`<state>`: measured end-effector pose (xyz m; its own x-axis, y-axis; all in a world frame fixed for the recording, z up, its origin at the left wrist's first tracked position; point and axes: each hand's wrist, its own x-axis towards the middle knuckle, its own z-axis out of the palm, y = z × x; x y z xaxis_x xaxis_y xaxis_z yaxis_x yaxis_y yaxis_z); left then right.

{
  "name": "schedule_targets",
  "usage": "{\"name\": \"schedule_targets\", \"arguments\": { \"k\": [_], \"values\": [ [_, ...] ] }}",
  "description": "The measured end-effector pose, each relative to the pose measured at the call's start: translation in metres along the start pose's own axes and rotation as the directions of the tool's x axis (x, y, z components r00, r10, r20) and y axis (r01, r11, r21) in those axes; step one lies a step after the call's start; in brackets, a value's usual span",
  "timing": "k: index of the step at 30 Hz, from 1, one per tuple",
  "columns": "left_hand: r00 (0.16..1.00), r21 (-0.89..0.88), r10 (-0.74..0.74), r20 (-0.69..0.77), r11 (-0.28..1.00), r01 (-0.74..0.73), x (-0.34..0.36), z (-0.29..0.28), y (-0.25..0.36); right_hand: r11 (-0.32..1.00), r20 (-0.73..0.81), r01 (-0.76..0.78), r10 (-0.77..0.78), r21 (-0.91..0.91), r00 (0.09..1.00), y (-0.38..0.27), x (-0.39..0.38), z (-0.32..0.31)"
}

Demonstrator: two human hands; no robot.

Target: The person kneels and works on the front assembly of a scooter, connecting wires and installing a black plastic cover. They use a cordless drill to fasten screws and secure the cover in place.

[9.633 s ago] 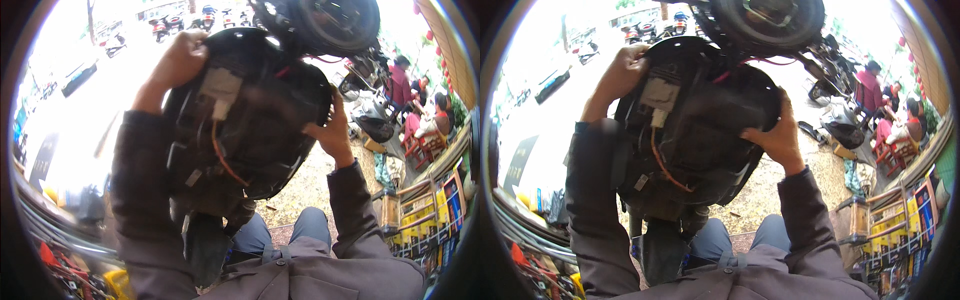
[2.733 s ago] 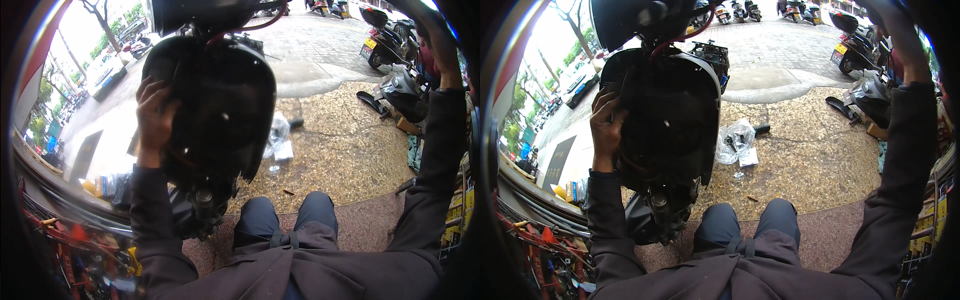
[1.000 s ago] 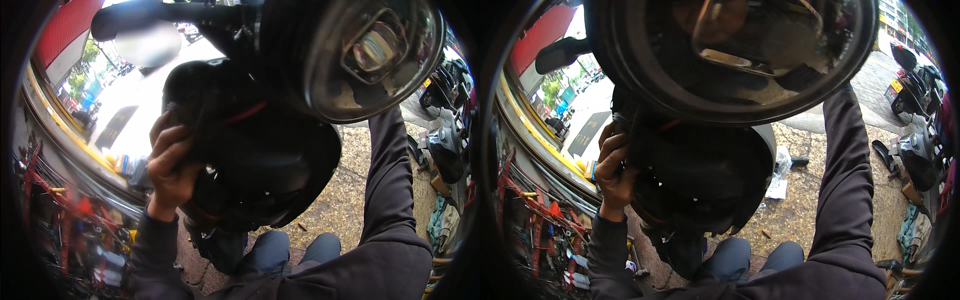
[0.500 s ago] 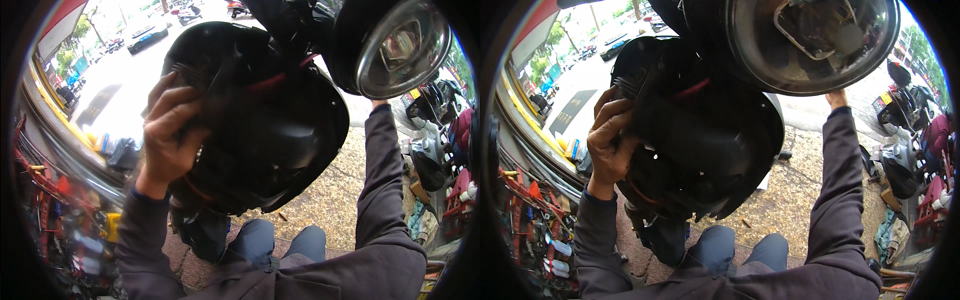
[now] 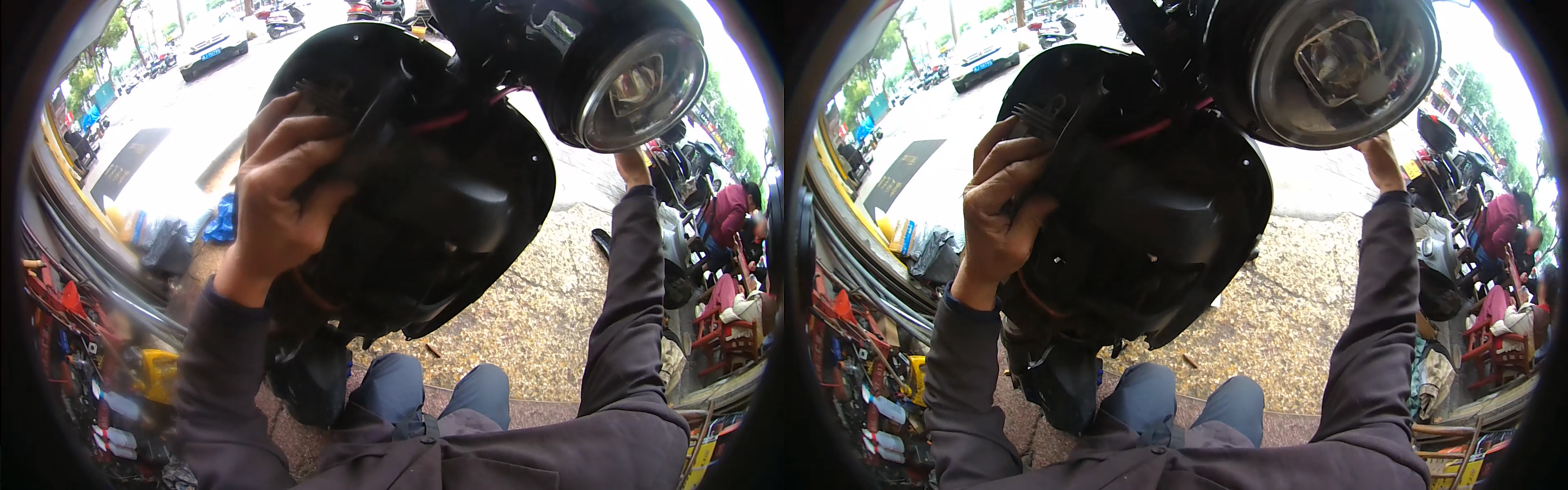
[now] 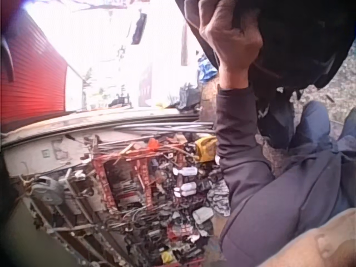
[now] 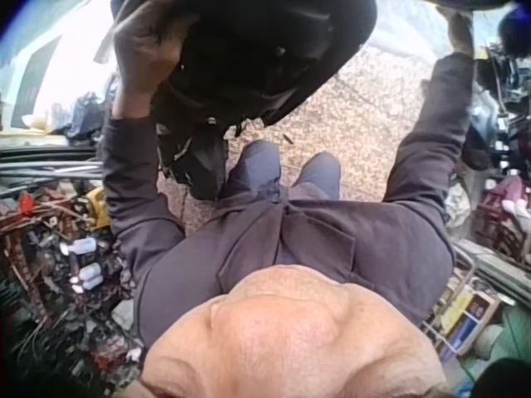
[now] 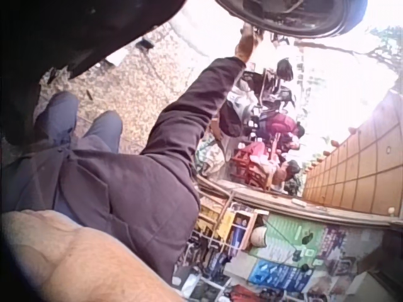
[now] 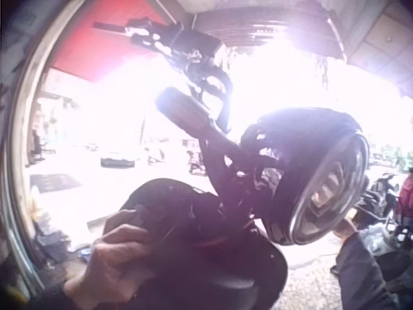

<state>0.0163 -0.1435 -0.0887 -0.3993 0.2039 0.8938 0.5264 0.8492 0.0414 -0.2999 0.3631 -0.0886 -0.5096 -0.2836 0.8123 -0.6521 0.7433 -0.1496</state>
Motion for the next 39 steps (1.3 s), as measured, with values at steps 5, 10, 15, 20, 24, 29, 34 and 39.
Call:
{"name": "schedule_targets", "arguments": {
  "k": [5,10,15,20,24,29,34,39],
  "values": [
    [1.0,-0.011,0.004,0.003,1.0,-0.004,0.0,0.001,0.001,0.973,-0.123,-0.066,0.095,0.221,0.988,-0.01,0.007,0.018],
    [0.999,-0.009,0.025,-0.019,1.0,-0.025,0.0,0.002,0.003,0.956,-0.17,-0.07,0.122,0.283,0.978,-0.033,0.009,0.001],
    [0.999,-0.016,0.037,-0.029,0.999,-0.038,-0.002,0.003,0.002,0.956,-0.099,-0.252,0.268,0.147,0.958,-0.061,-0.008,-0.068],
    [0.999,0.005,0.03,-0.037,1.0,-0.03,0.001,0.001,-0.006,0.947,-0.054,-0.311,0.307,-0.083,0.95,-0.126,-0.017,-0.142],
    [0.999,0.041,0.035,-0.026,0.999,-0.034,0.004,-0.002,-0.019,0.919,-0.042,-0.2,0.198,-0.34,0.979,-0.201,-0.008,-0.188],
    [1.0,-0.05,-0.023,-0.01,0.999,0.022,0.004,-0.002,-0.045,0.878,-0.056,0.075,-0.115,-0.472,0.992,-0.3,0.008,-0.202],
    [0.999,-0.075,-0.027,0.032,0.997,0.029,0.006,-0.005,-0.067,0.88,-0.179,0.017,-0.116,-0.475,0.977,-0.381,0.001,-0.19],
    [1.0,-0.018,0.019,-0.003,1.0,-0.019,0.006,-0.005,-0.067,0.931,-0.253,-0.148,0.063,-0.334,0.965,-0.401,0.005,-0.179]
  ]
}}
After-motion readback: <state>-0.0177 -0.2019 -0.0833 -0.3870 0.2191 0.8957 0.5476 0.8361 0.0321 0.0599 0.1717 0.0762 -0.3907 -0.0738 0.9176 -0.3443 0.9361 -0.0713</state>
